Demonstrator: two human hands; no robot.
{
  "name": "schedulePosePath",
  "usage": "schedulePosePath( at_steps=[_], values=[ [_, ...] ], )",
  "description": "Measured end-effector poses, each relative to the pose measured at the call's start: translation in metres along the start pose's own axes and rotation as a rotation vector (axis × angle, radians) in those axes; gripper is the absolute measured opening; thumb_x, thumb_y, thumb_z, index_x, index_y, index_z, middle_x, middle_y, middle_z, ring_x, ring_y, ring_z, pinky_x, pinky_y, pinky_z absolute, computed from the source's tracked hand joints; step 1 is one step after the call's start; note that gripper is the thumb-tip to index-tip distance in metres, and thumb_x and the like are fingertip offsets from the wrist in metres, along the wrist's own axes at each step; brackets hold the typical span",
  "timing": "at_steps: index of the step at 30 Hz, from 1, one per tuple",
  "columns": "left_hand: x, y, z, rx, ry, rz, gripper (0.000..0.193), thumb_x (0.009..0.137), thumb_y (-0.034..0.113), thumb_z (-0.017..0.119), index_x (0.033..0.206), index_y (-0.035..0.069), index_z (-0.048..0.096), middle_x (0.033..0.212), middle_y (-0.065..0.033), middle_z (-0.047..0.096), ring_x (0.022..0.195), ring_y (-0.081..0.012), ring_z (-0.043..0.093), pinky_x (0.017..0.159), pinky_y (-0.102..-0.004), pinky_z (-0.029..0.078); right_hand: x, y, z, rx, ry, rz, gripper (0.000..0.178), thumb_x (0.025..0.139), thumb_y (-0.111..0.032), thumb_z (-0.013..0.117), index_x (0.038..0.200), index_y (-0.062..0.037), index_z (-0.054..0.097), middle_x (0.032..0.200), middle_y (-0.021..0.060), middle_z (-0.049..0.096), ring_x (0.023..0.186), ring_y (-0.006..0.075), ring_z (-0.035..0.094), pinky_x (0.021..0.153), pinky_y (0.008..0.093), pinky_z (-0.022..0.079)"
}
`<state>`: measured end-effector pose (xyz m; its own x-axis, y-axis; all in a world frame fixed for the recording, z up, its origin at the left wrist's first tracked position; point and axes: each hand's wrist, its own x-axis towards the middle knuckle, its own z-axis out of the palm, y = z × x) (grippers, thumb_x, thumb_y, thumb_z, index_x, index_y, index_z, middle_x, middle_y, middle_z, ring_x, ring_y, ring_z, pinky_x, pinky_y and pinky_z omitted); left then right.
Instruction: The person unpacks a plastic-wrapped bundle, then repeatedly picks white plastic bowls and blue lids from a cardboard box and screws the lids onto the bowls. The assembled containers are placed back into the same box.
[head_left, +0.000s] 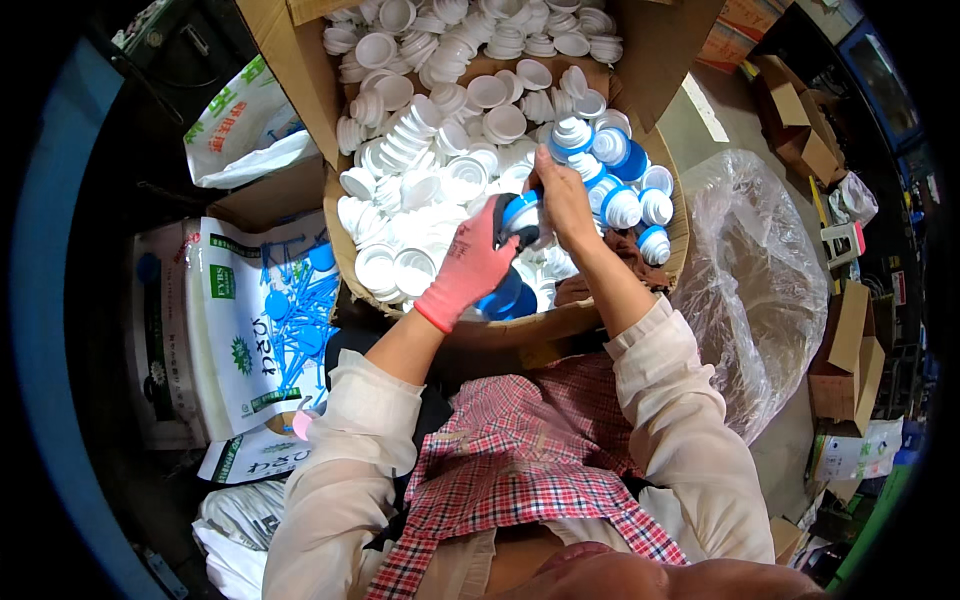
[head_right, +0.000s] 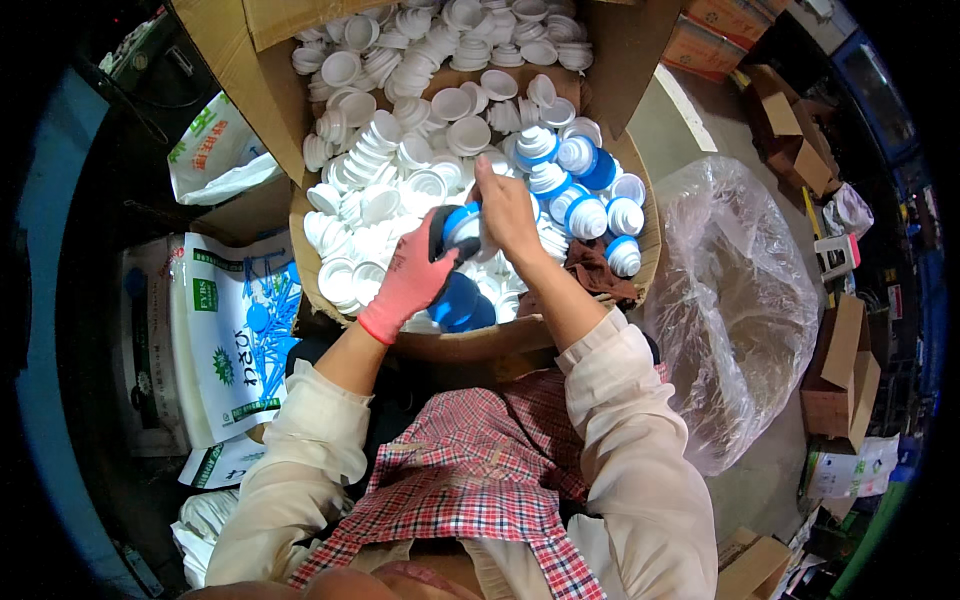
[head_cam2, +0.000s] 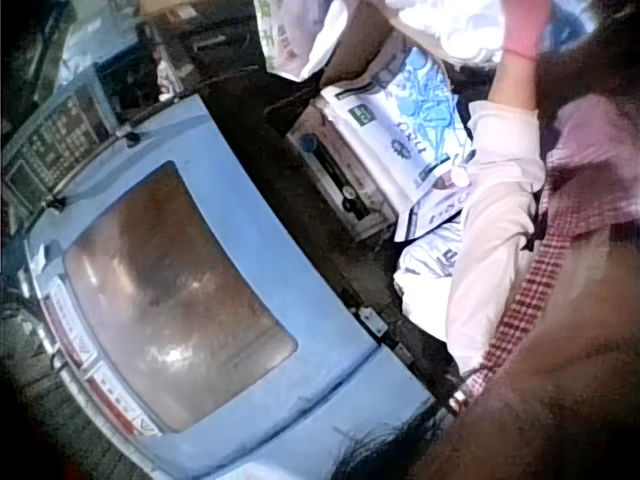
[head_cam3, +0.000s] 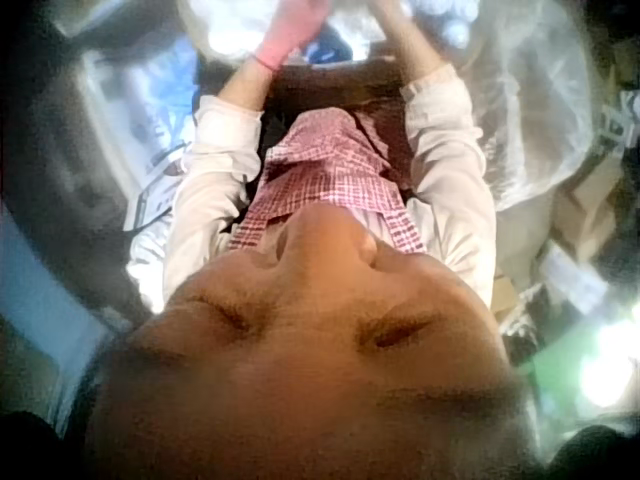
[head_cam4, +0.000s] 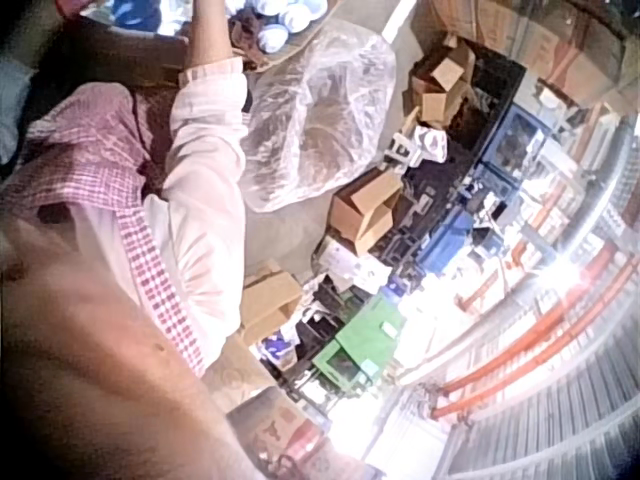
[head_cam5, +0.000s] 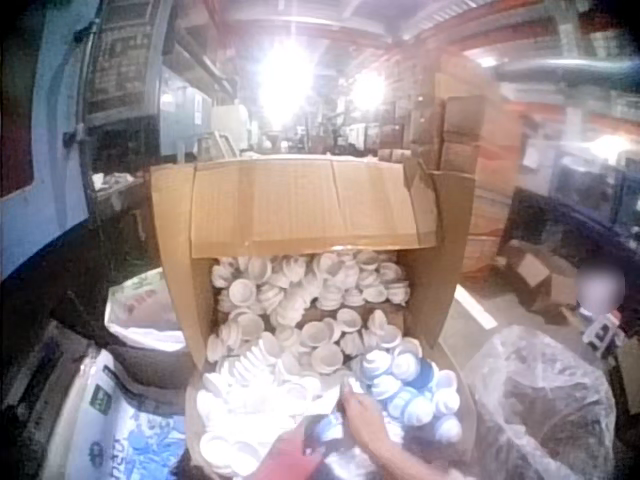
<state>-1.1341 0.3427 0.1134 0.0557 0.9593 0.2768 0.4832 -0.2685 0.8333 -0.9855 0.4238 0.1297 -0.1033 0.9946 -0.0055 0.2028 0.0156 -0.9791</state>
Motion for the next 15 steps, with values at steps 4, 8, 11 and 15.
schedulePosePath(
  at_steps=[4, 8, 11, 15],
  values=[
    [-0.011, 0.008, 0.015, 0.061, -0.032, 0.052, 0.061, 0.078, 0.012, 0.065, 0.129, -0.012, 0.04, 0.114, -0.033, 0.054, 0.103, -0.0464, 0.056, 0.088, -0.0469, 0.047, -0.011, 0.003, 0.011, -0.074, 0.169, -0.162, 0.065, 0.097, -0.046, 0.05, 0.056, 0.0036, 0.049, 0.047, 0.0036, 0.041, 0.049, 0.0122, 0.035, 0.048, 0.0346, 0.032],
    [-0.014, 0.018, 0.024, 0.132, 0.041, 0.075, 0.06, 0.078, 0.01, 0.064, 0.129, -0.011, 0.04, 0.116, -0.0309, 0.054, 0.104, -0.0458, 0.056, 0.088, -0.0462, 0.048, -0.007, 0.004, 0.003, -0.07, 0.108, -0.156, 0.063, 0.097, -0.049, 0.05, 0.054, -0.0038, 0.051, 0.051, -0.0016, 0.046, 0.051, 0.0077, 0.039, 0.049, 0.0269, 0.031],
    [-0.01, 0.016, 0.021, -0.025, 0.075, -0.03, 0.056, 0.08, 0.008, 0.062, 0.13, -0.008, 0.042, 0.118, -0.0298, 0.055, 0.106, -0.0426, 0.057, 0.09, -0.0434, 0.047, -0.007, -0.006, -0.001, 0.073, 0.149, -0.138, 0.062, 0.098, -0.046, 0.049, 0.054, -0.0034, 0.052, 0.054, -0.0009, 0.047, 0.053, 0.0087, 0.039, 0.053, 0.0275, 0.032],
    [0.011, -0.01, 0.001, -0.917, 0.035, -0.229, 0.042, 0.094, 0.019, 0.058, 0.126, -0.004, 0.045, 0.116, -0.0151, 0.058, 0.101, -0.0242, 0.062, 0.088, -0.0368, 0.053, 0.002, -0.006, -0.025, 0.482, -0.166, 0.162, 0.038, 0.098, -0.035, 0.051, 0.105, -0.0013, 0.066, 0.098, 0.0078, 0.067, 0.09, 0.0174, 0.06, 0.082, 0.0286, 0.044]
  ],
)
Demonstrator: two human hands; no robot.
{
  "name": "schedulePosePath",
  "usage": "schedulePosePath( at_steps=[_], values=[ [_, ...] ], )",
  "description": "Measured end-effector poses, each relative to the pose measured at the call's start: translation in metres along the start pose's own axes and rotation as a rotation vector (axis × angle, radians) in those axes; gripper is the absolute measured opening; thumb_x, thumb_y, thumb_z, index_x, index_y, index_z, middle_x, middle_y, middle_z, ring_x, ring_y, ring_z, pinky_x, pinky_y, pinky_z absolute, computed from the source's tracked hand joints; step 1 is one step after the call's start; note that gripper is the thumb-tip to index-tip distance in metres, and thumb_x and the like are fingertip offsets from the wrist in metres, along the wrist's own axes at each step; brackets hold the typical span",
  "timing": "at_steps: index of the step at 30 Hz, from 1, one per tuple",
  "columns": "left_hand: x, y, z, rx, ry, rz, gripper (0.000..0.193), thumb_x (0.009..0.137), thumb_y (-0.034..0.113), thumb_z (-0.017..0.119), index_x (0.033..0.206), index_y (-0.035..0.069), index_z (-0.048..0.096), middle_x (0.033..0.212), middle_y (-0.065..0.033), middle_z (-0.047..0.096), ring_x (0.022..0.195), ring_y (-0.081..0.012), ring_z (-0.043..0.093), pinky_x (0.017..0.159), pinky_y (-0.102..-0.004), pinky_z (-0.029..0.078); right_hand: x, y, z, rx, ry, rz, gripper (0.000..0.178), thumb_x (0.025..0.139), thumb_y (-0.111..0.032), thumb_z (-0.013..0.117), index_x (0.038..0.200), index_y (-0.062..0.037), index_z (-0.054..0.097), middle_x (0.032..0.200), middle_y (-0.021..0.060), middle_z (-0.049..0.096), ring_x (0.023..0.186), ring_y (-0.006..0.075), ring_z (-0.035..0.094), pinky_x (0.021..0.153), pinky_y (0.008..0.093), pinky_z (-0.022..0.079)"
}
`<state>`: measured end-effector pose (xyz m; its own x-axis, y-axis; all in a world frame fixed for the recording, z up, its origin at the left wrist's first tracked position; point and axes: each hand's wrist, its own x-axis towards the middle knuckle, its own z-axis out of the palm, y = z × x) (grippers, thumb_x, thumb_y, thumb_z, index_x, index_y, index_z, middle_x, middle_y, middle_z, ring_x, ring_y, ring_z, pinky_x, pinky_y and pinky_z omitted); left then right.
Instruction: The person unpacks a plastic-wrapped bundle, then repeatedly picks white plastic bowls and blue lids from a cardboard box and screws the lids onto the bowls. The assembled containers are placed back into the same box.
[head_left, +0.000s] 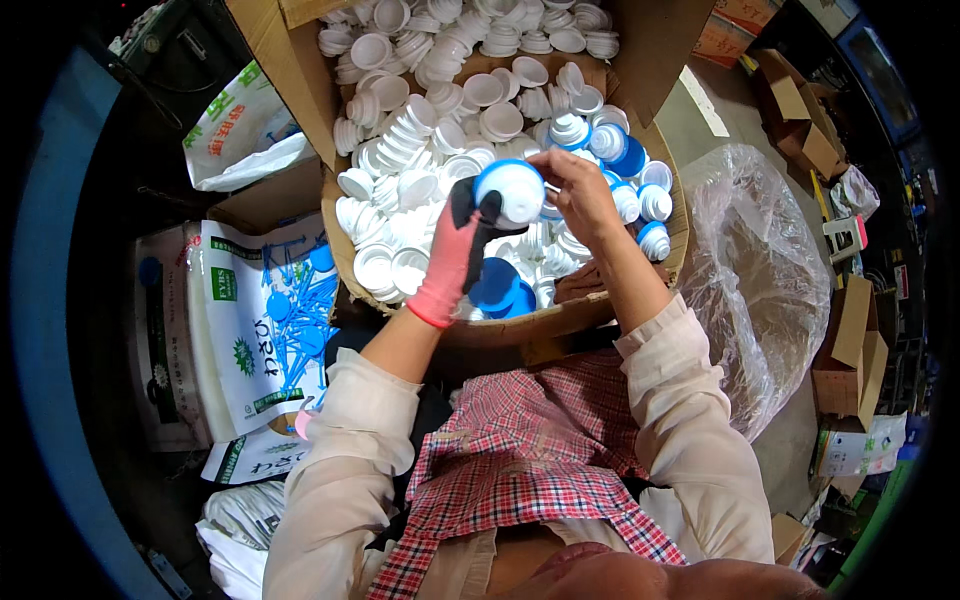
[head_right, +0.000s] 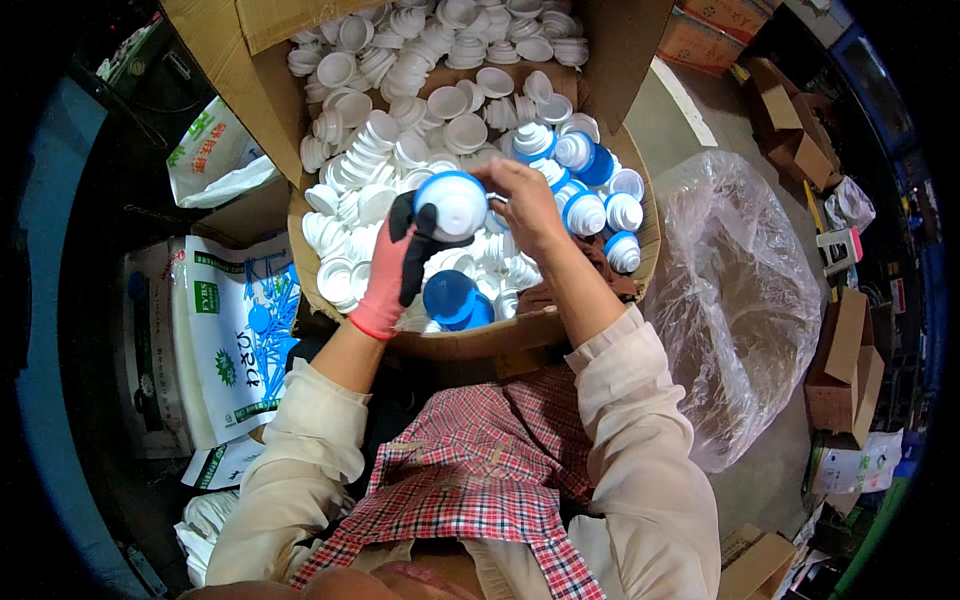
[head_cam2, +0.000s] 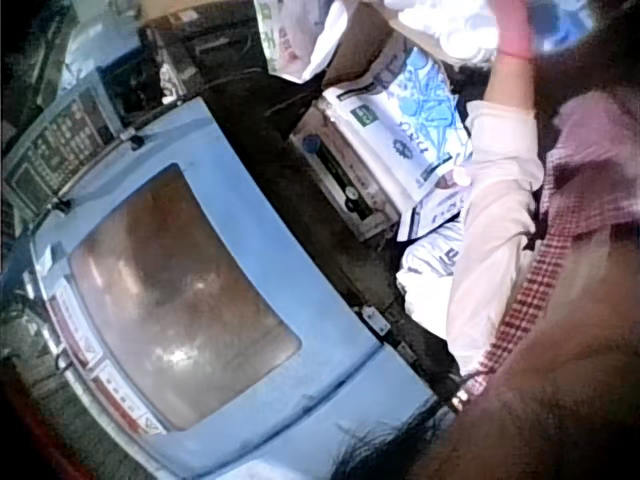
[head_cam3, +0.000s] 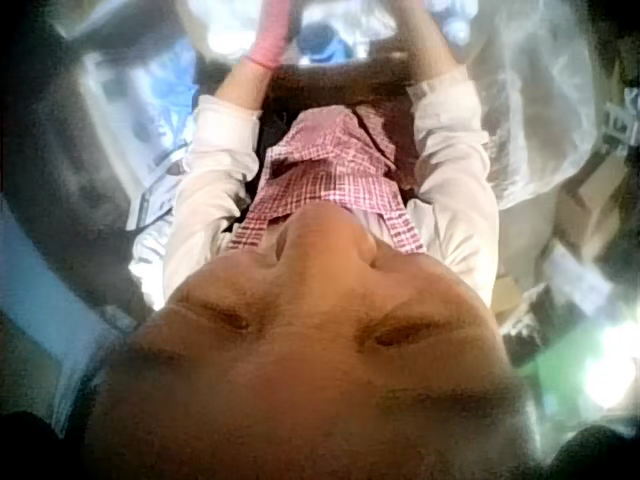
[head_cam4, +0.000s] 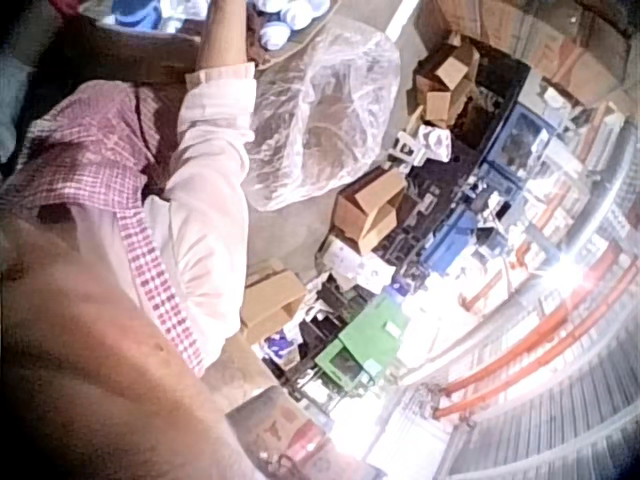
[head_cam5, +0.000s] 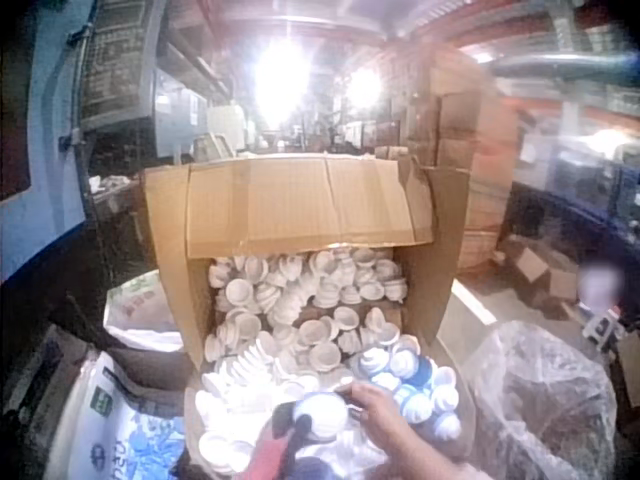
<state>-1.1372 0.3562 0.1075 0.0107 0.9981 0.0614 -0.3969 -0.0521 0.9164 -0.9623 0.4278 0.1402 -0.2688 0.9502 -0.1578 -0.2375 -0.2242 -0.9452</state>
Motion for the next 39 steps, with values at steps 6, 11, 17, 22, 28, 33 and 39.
schedulePosePath(
  at_steps=[6, 11, 17, 22, 28, 33, 39],
  values=[
    [0.0, 0.008, -0.003, -0.068, -0.028, -0.187, 0.044, 0.097, 0.035, 0.056, 0.124, 0.0, 0.046, 0.111, -0.0117, 0.056, 0.094, -0.0224, 0.063, 0.074, -0.0365, 0.059, 0.002, 0.008, -0.022, -0.176, -0.044, 0.064, 0.02, 0.087, -0.015, 0.069, 0.1, 0.0003, 0.069, 0.089, 0.0033, 0.066, 0.076, 0.0104, 0.058, 0.066, 0.0237, 0.047],
    [0.02, 0.024, -0.036, 0.21, 0.25, -0.002, 0.045, 0.095, 0.031, 0.059, 0.125, -0.001, 0.048, 0.107, -0.009, 0.058, 0.089, -0.017, 0.062, 0.07, -0.0299, 0.055, 0.031, 0.061, -0.05, -0.53, 0.159, 0.222, 0.021, 0.088, -0.012, 0.065, 0.103, 0.0034, 0.066, 0.076, 0.0037, 0.063, 0.06, 0.0096, 0.054, 0.054, 0.0245, 0.045],
    [0.009, 0.025, -0.049, 0.433, 0.176, -0.004, 0.034, 0.092, 0.024, 0.062, 0.115, 0.0, 0.057, 0.101, -0.0113, 0.065, 0.089, -0.0197, 0.064, 0.077, -0.0298, 0.051, 0.002, 0.052, 0.0, -1.165, -0.038, -0.102, 0.039, 0.075, -0.025, 0.075, 0.105, -0.0011, 0.067, 0.106, 0.0232, 0.064, 0.102, 0.0382, 0.06, 0.091, 0.0418, 0.045],
    [0.005, 0.025, -0.054, 0.824, 0.018, 0.05, 0.04, 0.086, 0.026, 0.067, 0.116, 0.001, 0.057, 0.107, -0.0184, 0.064, 0.102, -0.0329, 0.061, 0.088, -0.0377, 0.047, -0.018, 0.082, 0.004, -1.228, -0.356, 0.11, 0.034, 0.071, -0.029, 0.081, 0.085, -0.0005, 0.067, 0.085, 0.0148, 0.069, 0.078, 0.0292, 0.065, 0.071, 0.0387, 0.05],
    [-0.013, 0.017, -0.032, 1.056, -0.174, 0.096, 0.094, 0.068, 0.031, 0.082, 0.143, 0.002, 0.032, 0.139, -0.0254, 0.038, 0.126, -0.04, 0.045, 0.104, -0.0427, 0.039, -0.013, 0.029, 0.01, -0.15, -0.278, 0.22, 0.019, 0.081, -0.013, 0.076, 0.086, -0.0032, 0.06, 0.077, 0.0033, 0.06, 0.065, 0.0095, 0.056, 0.058, 0.0243, 0.046],
    [0.0, 0.055, -0.038, -0.047, -0.074, -0.182, 0.067, 0.084, 0.017, 0.068, 0.143, 0.01, 0.038, 0.128, -0.0138, 0.051, 0.112, -0.0302, 0.057, 0.094, -0.0451, 0.05, 0.003, 0.032, -0.018, -0.94, -0.35, -0.056, 0.018, 0.084, -0.007, 0.066, 0.102, -0.0043, 0.064, 0.101, 0.0096, 0.067, 0.089, 0.0247, 0.064, 0.076, 0.0362, 0.052],
    [0.017, 0.051, -0.056, -0.943, -0.398, -0.434, 0.06, 0.093, 0.046, 0.049, 0.136, 0.006, 0.043, 0.139, -0.027, 0.042, 0.126, -0.0523, 0.041, 0.099, -0.0707, 0.035, -0.011, 0.117, -0.05, -1.832, -0.562, -0.794, 0.016, 0.073, -0.009, 0.063, 0.089, -0.0113, 0.063, 0.089, 0.0062, 0.058, 0.097, 0.0262, 0.055, 0.078, 0.0411, 0.046]
  ],
)
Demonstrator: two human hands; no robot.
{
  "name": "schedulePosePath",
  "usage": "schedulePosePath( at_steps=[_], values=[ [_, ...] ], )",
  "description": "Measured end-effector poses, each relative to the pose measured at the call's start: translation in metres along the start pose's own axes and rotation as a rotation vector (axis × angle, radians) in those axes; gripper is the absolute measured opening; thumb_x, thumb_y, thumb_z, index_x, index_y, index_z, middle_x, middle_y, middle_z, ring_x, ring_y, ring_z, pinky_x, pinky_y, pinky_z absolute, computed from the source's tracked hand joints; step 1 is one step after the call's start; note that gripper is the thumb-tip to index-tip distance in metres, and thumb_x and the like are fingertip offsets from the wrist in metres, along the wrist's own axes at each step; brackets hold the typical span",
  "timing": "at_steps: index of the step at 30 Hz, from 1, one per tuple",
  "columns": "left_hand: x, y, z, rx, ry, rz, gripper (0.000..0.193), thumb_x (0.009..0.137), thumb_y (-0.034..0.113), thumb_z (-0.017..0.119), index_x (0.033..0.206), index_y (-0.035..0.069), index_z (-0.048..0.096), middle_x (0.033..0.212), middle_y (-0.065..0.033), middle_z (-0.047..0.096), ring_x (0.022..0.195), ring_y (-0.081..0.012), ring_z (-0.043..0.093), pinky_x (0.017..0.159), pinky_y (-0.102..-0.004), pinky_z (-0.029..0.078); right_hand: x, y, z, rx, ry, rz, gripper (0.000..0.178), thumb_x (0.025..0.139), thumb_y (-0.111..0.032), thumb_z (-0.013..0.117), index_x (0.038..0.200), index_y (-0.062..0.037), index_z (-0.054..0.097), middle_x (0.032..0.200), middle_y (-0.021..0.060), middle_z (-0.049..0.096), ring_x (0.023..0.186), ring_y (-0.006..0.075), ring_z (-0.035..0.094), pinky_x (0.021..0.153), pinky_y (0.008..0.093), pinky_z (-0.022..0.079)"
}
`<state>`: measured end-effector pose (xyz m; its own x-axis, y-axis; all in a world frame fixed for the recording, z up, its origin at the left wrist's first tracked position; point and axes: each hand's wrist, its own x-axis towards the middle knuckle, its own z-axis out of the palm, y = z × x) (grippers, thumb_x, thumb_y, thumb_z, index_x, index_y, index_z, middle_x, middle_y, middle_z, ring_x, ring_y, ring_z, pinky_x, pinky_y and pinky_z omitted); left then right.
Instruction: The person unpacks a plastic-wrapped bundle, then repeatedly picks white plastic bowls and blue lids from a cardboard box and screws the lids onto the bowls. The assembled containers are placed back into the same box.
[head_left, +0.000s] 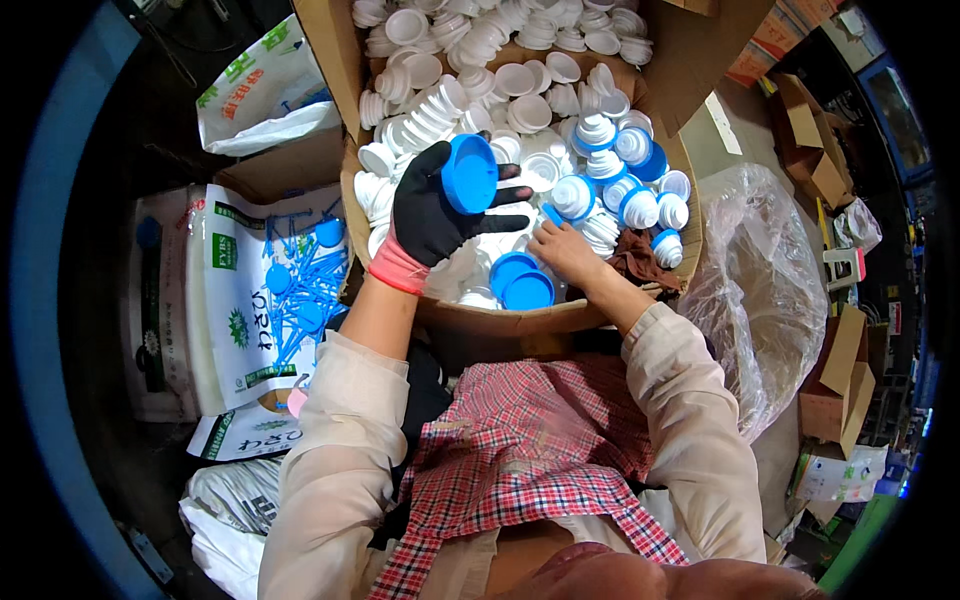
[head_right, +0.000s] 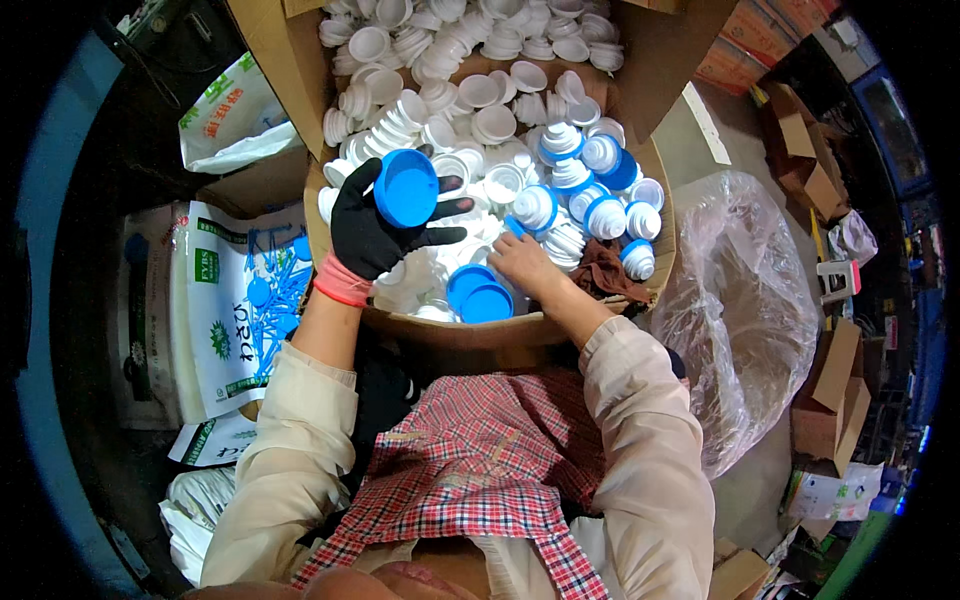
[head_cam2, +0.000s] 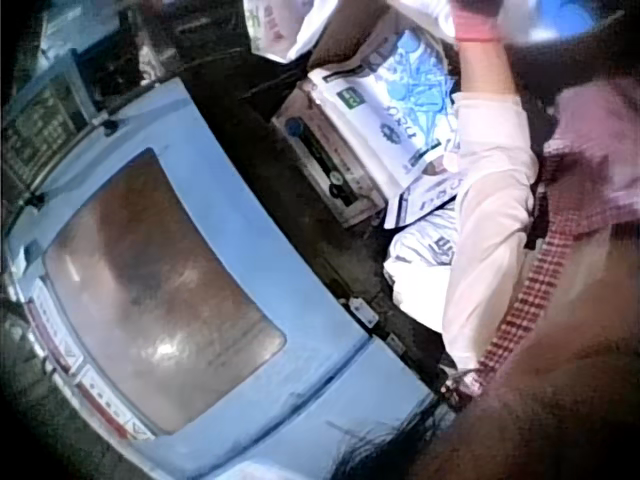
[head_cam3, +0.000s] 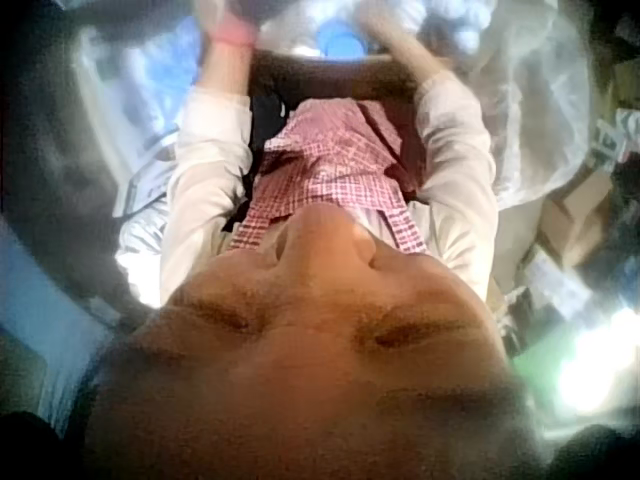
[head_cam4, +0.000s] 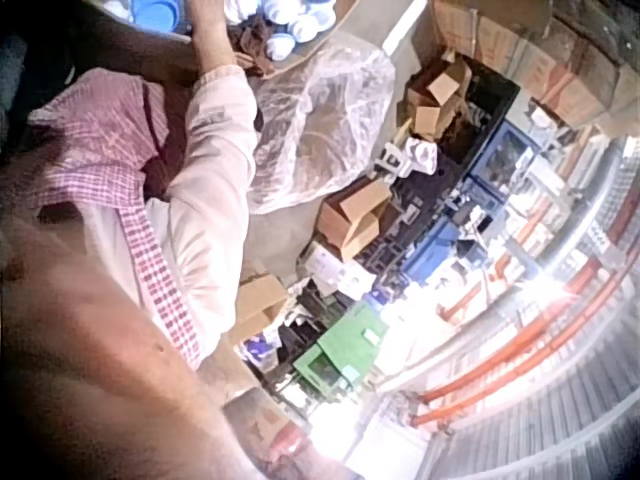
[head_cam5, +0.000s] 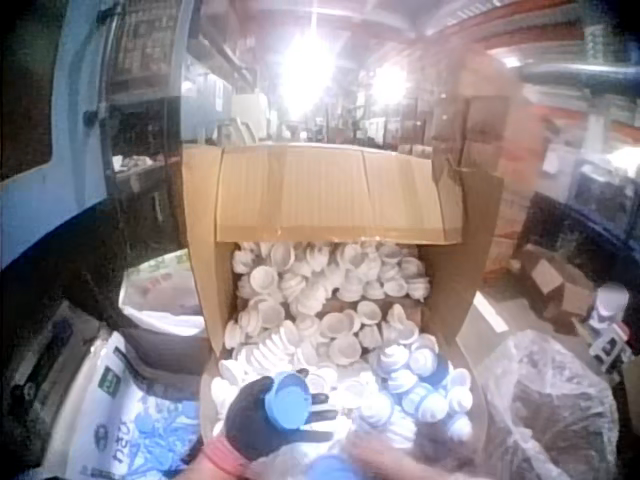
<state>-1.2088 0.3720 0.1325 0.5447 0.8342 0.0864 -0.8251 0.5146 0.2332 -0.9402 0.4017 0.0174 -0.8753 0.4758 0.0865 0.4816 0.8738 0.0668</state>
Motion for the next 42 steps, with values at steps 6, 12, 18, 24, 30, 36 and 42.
schedulePosePath(
  at_steps=[6, 12, 18, 24, 30, 36, 42],
  values=[
    [0.005, -0.002, 0.007, -0.046, -0.062, -0.047, 0.083, 0.091, 0.064, 0.041, 0.146, 0.003, 0.028, 0.143, -0.0345, 0.033, 0.132, -0.0529, 0.034, 0.093, -0.0647, 0.043, 0.007, 0.021, -0.043, 0.2, 0.157, 0.326, 0.013, 0.074, -0.008, 0.064, 0.087, -0.0076, 0.062, 0.084, 0.0082, 0.059, 0.09, 0.029, 0.055, 0.074, 0.039, 0.047],
    [0.014, -0.018, 0.008, 0.057, -0.048, -0.034, 0.082, 0.093, 0.064, 0.035, 0.147, 0.002, 0.027, 0.136, -0.0353, 0.042, 0.116, -0.0475, 0.054, 0.074, -0.0493, 0.058, 0.011, 0.016, -0.131, 1.793, 0.475, 0.394, 0.016, 0.079, -0.001, 0.068, 0.084, -0.0062, 0.053, 0.12, 0.0117, 0.053, 0.113, 0.0289, 0.055, 0.088, 0.0519, 0.053],
    [0.02, -0.026, 0.013, 0.077, 0.038, 0.028, 0.084, 0.089, 0.072, 0.032, 0.142, 0.007, 0.034, 0.13, -0.0346, 0.048, 0.104, -0.0466, 0.06, 0.061, -0.044, 0.059, -0.002, 0.018, -0.138, 2.274, 0.559, 0.405, 0.066, 0.073, -0.009, 0.075, 0.13, -0.013, 0.042, 0.129, 0.0126, 0.05, 0.119, 0.0319, 0.053, 0.094, 0.0592, 0.047],
    [0.02, -0.018, 0.006, 0.227, -0.036, 0.156, 0.069, 0.094, 0.055, 0.043, 0.142, 0.006, 0.034, 0.138, -0.0275, 0.044, 0.114, -0.0422, 0.054, 0.084, -0.0525, 0.052, -0.02, 0.024, -0.135, 2.155, 0.604, 0.446, 0.087, 0.066, -0.02, 0.083, 0.14, -0.0145, 0.038, 0.135, 0.011, 0.049, 0.123, 0.0296, 0.052, 0.097, 0.0491, 0.049],
    [0.023, -0.027, 0.01, -0.064, 0.049, 0.32, 0.067, 0.088, 0.036, 0.062, 0.141, 0.004, 0.035, 0.142, -0.0295, 0.037, 0.135, -0.046, 0.032, 0.115, -0.0615, 0.018, -0.018, 0.016, -0.152, 2.04, 0.572, 0.426, 0.086, 0.065, -0.013, 0.086, 0.138, -0.0117, 0.042, 0.132, 0.0085, 0.051, 0.122, 0.0248, 0.051, 0.102, 0.0384, 0.045],
    [0.023, -0.027, 0.0, 0.028, 0.107, 0.197, 0.09, 0.089, 0.072, 0.033, 0.139, -0.003, 0.035, 0.137, -0.0247, 0.046, 0.123, -0.0455, 0.048, 0.103, -0.061, 0.039, -0.002, -0.008, -0.169, 1.757, 0.516, 0.28, 0.074, 0.066, 0.0, 0.081, 0.133, -0.0107, 0.05, 0.132, 0.0057, 0.051, 0.125, 0.0209, 0.046, 0.104, 0.0376, 0.039],
    [0.018, -0.038, -0.01, 1.532, 0.279, 0.753, 0.07, 0.076, 0.025, 0.08, 0.131, 0.0, 0.046, 0.127, -0.0152, 0.059, 0.112, -0.0268, 0.061, 0.097, -0.036, 0.048, 0.015, -0.028, -0.18, 1.347, 0.576, 0.302, 0.067, 0.07, -0.003, 0.079, 0.13, -0.0097, 0.053, 0.13, 0.0073, 0.05, 0.121, 0.0202, 0.049, 0.101, 0.0356, 0.042]
  ],
)
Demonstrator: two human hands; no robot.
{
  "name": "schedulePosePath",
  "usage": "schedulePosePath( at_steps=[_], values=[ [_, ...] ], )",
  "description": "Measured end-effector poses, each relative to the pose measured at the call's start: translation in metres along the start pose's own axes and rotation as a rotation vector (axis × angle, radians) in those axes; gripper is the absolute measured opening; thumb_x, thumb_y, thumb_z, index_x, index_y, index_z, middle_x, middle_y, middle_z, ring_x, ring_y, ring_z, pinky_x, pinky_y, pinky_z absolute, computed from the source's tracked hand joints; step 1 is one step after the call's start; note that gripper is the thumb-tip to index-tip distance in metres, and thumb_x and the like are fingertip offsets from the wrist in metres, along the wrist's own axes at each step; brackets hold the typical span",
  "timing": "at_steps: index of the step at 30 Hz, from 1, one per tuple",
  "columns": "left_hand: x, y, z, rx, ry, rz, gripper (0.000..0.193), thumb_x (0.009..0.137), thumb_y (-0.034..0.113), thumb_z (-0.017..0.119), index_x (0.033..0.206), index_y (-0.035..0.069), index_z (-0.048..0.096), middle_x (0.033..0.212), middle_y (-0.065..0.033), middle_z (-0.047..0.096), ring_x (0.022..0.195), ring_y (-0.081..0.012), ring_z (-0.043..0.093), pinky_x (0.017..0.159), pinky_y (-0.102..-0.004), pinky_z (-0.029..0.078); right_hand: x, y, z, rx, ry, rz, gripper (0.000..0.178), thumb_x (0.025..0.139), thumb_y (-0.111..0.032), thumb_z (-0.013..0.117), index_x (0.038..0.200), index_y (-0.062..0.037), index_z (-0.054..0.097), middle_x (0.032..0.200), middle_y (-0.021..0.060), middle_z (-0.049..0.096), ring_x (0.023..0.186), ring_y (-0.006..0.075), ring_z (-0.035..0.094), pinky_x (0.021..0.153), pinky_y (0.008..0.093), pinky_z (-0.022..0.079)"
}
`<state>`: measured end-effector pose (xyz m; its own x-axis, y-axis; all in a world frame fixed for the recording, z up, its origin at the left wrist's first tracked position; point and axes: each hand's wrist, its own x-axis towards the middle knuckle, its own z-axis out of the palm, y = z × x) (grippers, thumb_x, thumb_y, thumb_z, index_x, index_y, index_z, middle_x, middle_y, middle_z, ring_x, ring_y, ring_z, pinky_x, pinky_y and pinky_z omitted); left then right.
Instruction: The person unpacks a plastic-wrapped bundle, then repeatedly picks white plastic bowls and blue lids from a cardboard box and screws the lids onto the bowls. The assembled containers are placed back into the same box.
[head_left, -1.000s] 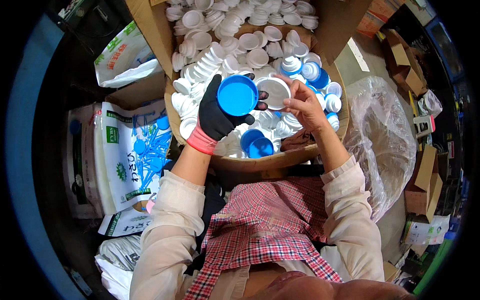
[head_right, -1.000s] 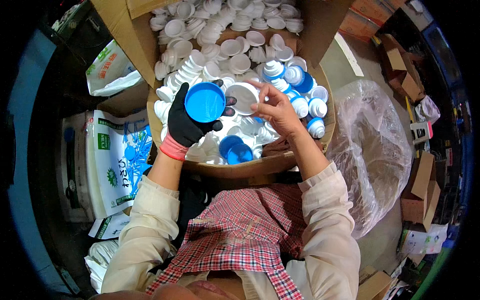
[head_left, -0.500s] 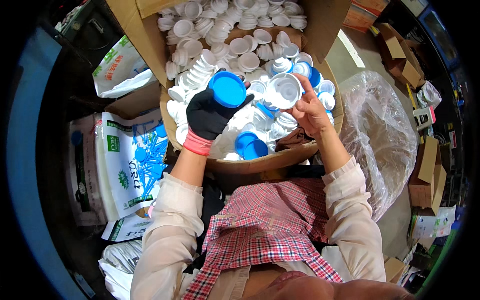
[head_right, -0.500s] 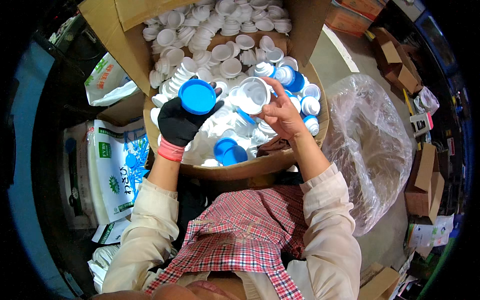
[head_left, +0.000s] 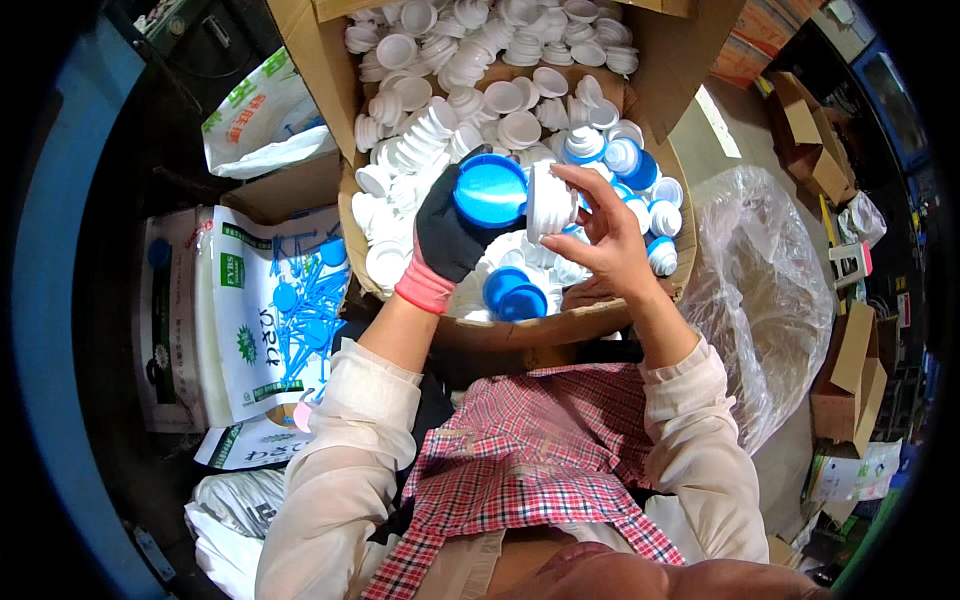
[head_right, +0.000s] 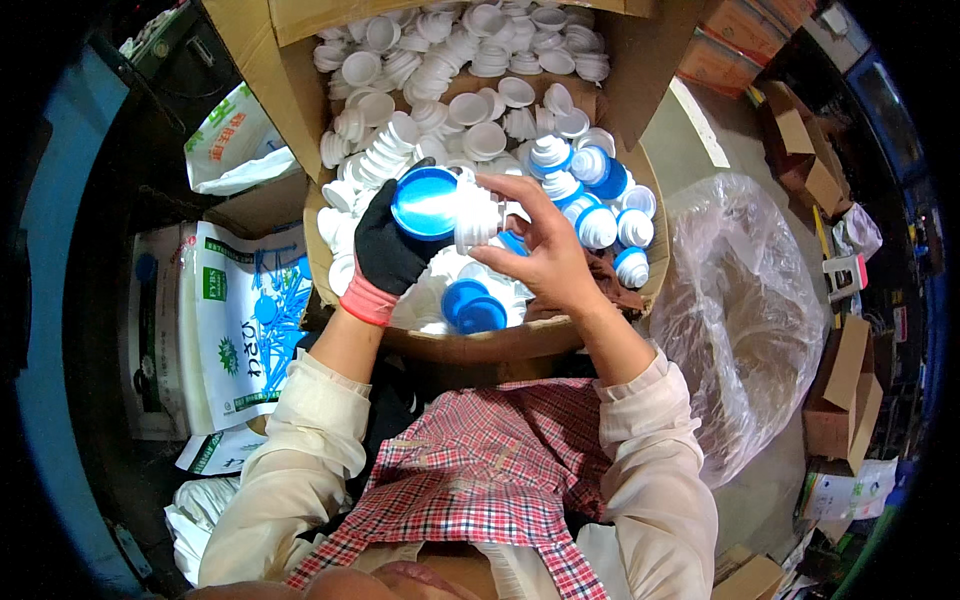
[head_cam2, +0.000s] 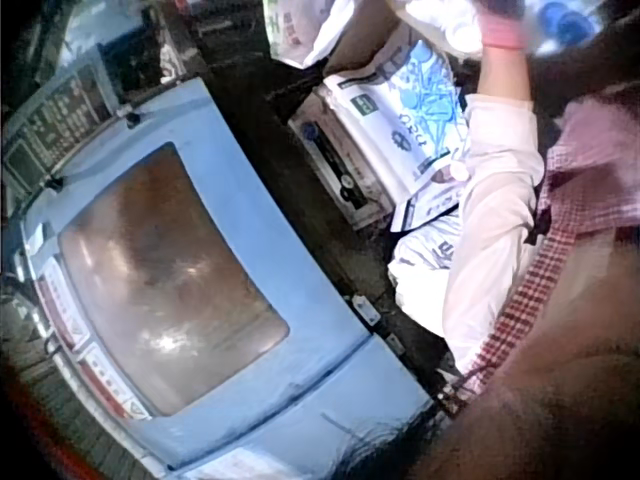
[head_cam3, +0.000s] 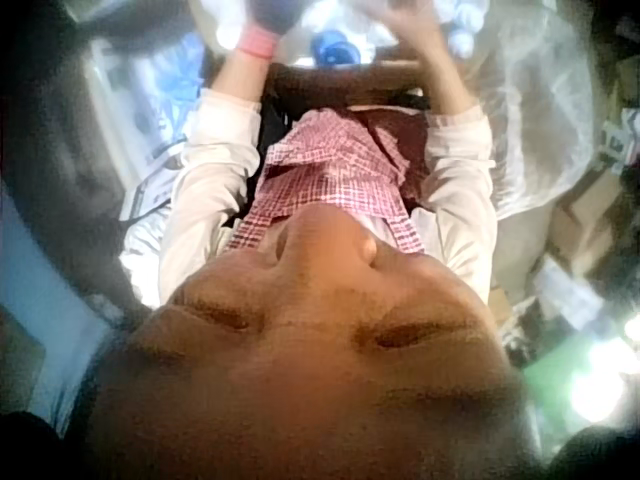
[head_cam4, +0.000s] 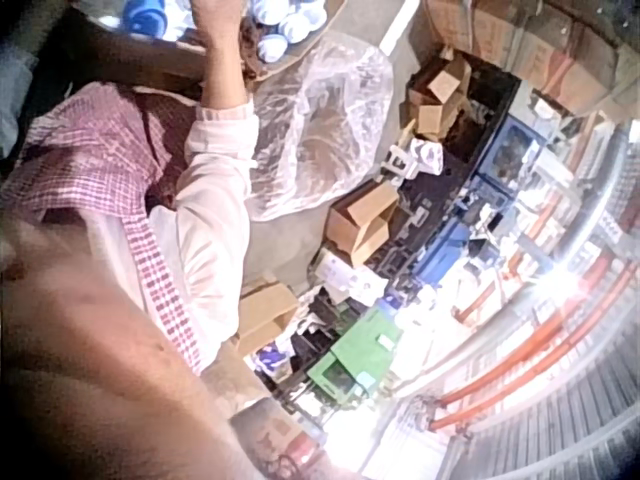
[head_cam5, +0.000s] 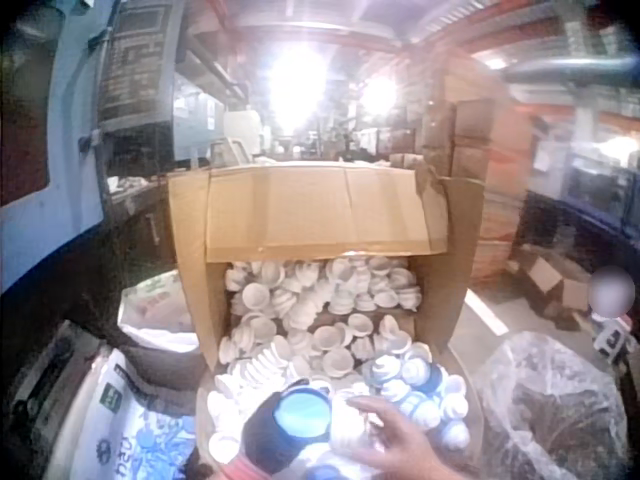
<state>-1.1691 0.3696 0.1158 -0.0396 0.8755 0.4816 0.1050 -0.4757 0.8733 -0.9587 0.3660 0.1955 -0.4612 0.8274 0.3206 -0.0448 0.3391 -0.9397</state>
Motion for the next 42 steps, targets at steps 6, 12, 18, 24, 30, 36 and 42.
schedulePosePath(
  at_steps=[6, 12, 18, 24, 30, 36, 42],
  values=[
    [-0.006, 0.009, 0.004, 0.615, -0.067, 0.274, 0.05, 0.092, 0.03, 0.057, 0.133, 0.003, 0.049, 0.136, -0.0089, 0.054, 0.121, -0.0195, 0.054, 0.108, -0.0317, 0.035, 0.004, -0.006, 0.02, -0.609, 0.034, -0.345, 0.067, 0.068, -0.008, 0.08, 0.128, -0.0068, 0.052, 0.117, 0.0139, 0.05, 0.108, 0.029, 0.053, 0.09, 0.0376, 0.046],
    [-0.011, 0.026, 0.011, 0.141, -0.041, 0.188, 0.055, 0.084, 0.01, 0.07, 0.133, 0.002, 0.045, 0.136, -0.0157, 0.052, 0.121, -0.0279, 0.056, 0.102, -0.0359, 0.044, 0.002, -0.004, 0.026, -0.729, 0.074, -0.349, 0.072, 0.065, -0.005, 0.08, 0.13, -0.0075, 0.051, 0.117, 0.0154, 0.049, 0.104, 0.0331, 0.051, 0.086, 0.0402, 0.046],
    [-0.015, 0.017, 0.017, -0.09, 0.002, 0.233, 0.065, 0.08, -0.002, 0.071, 0.137, 0.004, 0.042, 0.136, -0.0152, 0.051, 0.121, -0.0276, 0.054, 0.103, -0.0375, 0.044, 0.002, -0.001, 0.027, -0.766, 0.086, -0.363, 0.072, 0.062, -0.002, 0.08, 0.129, -0.008, 0.053, 0.117, 0.0152, 0.049, 0.104, 0.0331, 0.051, 0.084, 0.0395, 0.047],
    [-0.018, 0.004, 0.017, -0.184, -0.04, 0.226, 0.067, 0.081, -0.005, 0.068, 0.141, 0.003, 0.039, 0.137, -0.0146, 0.05, 0.123, -0.0259, 0.052, 0.104, -0.0369, 0.043, 0.001, -0.004, 0.026, -0.776, 0.084, -0.363, 0.072, 0.063, -0.001, 0.08, 0.129, -0.0086, 0.053, 0.117, 0.0153, 0.049, 0.103, 0.0328, 0.052, 0.084, 0.0389, 0.048],
    [-0.015, 0.011, 0.017, -0.29, -0.085, 0.137, 0.06, 0.088, -0.003, 0.061, 0.143, 0.004, 0.038, 0.14, -0.0139, 0.048, 0.125, -0.0249, 0.049, 0.105, -0.0351, 0.04, 0.0, -0.004, 0.025, -0.787, 0.084, -0.362, 0.071, 0.063, -0.002, 0.08, 0.128, -0.0075, 0.053, 0.116, 0.0155, 0.05, 0.102, 0.0327, 0.052, 0.084, 0.0389, 0.048],
    [-0.01, 0.05, 0.018, -0.415, -0.057, -0.197, 0.06, 0.087, 0.013, 0.069, 0.14, 0.0, 0.042, 0.135, -0.012, 0.052, 0.118, -0.0197, 0.052, 0.1, -0.0311, 0.042, 0.0, -0.001, 0.026, -0.776, 0.084, -0.355, 0.071, 0.062, -0.001, 0.08, 0.128, -0.0068, 0.053, 0.115, 0.0161, 0.05, 0.101, 0.0329, 0.052, 0.084, 0.0391, 0.047],
    [-0.005, 0.035, 0.015, -0.249, -0.05, -0.114, 0.064, 0.082, 0.016, 0.073, 0.137, -0.001, 0.045, 0.128, -0.0118, 0.055, 0.114, -0.0185, 0.053, 0.1, -0.0307, 0.04, 0.004, -0.001, 0.016, -0.709, 0.055, -0.303, 0.067, 0.069, -0.014, 0.079, 0.129, -0.0065, 0.051, 0.125, 0.0156, 0.046, 0.107, 0.0315, 0.051, 0.084, 0.0381, 0.048]
  ],
)
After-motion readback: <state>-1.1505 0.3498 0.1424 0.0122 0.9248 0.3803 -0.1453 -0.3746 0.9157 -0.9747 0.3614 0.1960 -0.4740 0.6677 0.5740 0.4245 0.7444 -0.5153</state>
